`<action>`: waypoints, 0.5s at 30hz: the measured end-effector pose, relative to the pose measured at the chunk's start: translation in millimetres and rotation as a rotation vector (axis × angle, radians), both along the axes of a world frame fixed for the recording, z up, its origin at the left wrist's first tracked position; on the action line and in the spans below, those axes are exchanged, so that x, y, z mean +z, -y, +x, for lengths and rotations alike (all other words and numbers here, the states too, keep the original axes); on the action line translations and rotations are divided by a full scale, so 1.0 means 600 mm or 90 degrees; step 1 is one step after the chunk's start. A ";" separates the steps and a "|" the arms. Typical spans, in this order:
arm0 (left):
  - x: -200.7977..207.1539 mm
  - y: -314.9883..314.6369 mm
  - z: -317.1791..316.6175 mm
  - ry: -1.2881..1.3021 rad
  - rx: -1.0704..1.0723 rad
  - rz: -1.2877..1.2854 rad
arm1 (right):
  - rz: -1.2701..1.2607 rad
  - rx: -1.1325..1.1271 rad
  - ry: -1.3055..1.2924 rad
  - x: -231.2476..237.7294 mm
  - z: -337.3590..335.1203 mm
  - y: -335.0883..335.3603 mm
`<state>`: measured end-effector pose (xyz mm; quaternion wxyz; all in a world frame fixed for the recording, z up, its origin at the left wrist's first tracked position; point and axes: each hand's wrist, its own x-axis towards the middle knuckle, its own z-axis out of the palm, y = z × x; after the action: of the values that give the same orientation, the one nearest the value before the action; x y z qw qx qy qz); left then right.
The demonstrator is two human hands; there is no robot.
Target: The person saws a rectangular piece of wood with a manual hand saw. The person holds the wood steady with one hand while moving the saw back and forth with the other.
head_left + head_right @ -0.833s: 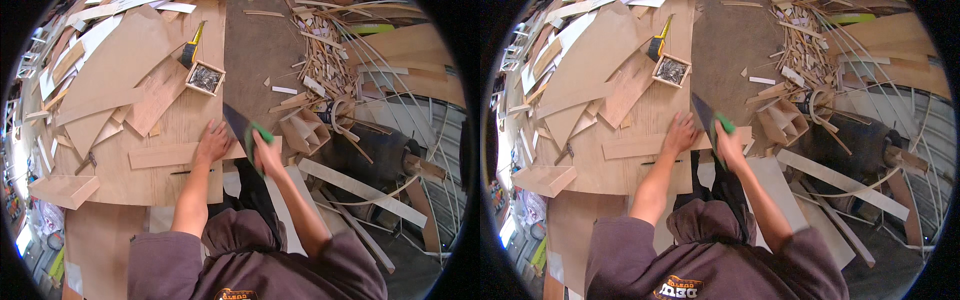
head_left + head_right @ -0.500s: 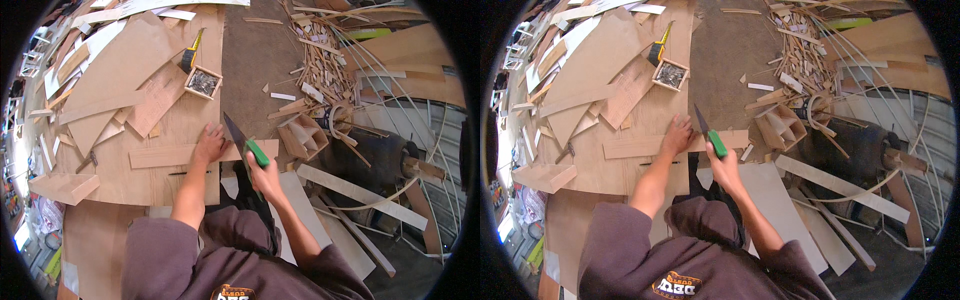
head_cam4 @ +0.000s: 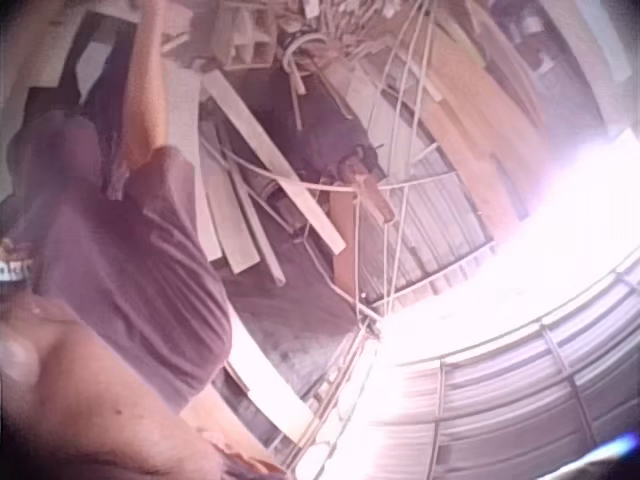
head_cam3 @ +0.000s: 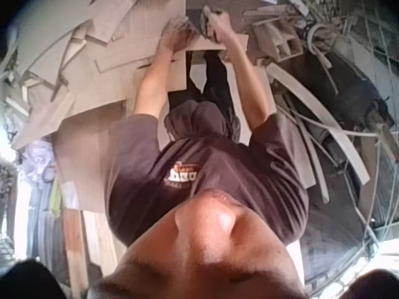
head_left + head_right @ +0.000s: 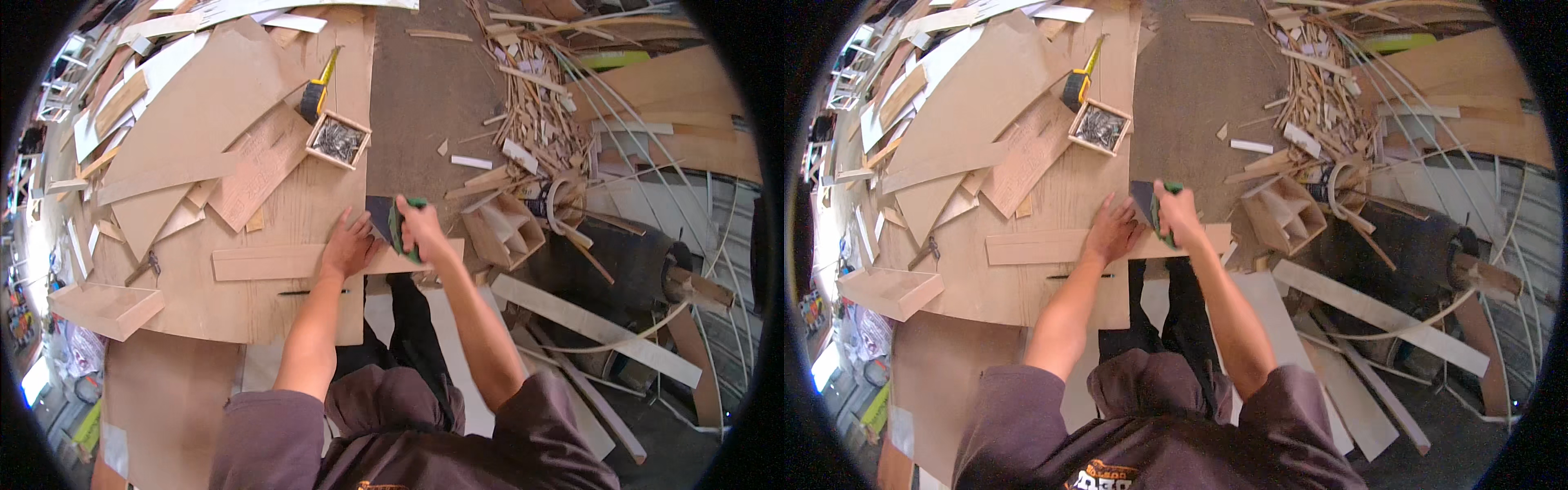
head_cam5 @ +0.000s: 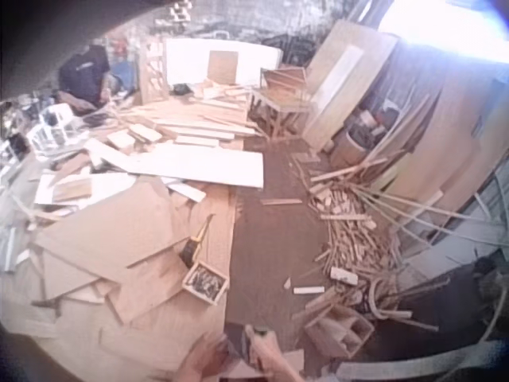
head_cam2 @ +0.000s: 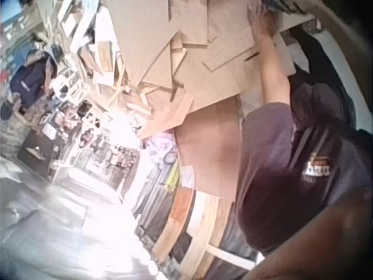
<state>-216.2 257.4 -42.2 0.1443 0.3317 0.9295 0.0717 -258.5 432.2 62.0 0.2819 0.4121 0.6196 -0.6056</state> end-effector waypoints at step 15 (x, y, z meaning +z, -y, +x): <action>0.000 -0.020 0.027 -0.012 0.046 0.066 | -0.005 -0.184 -0.064 0.201 0.220 -0.011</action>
<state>-199.8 269.2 -42.2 0.1155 0.3054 0.9373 0.1218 -126.5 438.7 182.5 0.1620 0.4655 0.5647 -0.6620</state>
